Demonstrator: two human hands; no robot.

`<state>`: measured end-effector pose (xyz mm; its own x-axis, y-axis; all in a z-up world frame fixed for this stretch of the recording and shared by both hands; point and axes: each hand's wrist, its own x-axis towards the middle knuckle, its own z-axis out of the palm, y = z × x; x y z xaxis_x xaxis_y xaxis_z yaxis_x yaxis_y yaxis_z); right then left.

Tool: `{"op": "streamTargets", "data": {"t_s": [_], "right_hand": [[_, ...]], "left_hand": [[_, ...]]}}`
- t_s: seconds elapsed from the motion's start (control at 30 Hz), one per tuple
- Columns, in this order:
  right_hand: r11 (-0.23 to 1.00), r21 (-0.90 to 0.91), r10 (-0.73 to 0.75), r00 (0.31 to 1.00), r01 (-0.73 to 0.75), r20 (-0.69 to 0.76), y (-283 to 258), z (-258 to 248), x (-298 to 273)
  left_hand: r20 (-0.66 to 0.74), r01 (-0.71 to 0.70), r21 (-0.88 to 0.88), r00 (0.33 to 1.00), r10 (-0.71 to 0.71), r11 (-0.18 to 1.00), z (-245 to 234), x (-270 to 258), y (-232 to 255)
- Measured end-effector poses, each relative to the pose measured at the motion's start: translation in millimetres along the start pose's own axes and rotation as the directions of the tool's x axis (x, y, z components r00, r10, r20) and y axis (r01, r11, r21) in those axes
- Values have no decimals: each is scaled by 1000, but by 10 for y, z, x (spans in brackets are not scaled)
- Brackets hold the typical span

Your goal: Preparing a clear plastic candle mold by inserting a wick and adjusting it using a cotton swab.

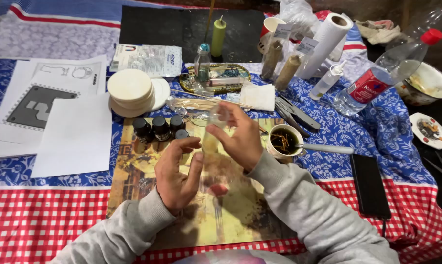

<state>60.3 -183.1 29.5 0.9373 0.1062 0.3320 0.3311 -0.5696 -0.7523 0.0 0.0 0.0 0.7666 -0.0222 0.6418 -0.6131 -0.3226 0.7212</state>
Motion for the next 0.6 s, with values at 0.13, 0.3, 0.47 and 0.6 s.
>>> {"op": "streamTargets", "data": {"t_s": [0.13,0.3,0.47,0.6], "right_hand": [[992,71,-98,993,103,-70,-63,-210,-231],[679,658,116,932,-326,342,-7,-215,-502],[772,473,126,831,-424,541,817,55,-824],[780,234,362,723,-581,589,458,-156,-685]], "left_hand": [[13,-32,26,999,31,999,-113,77,182],[792,855,-343,486,-369,389,132,-297,-59],[877,910,-313,168,-451,-270,-84,-464,316],[737,833,-537,388,-554,-132,-349,-569,281]]}}
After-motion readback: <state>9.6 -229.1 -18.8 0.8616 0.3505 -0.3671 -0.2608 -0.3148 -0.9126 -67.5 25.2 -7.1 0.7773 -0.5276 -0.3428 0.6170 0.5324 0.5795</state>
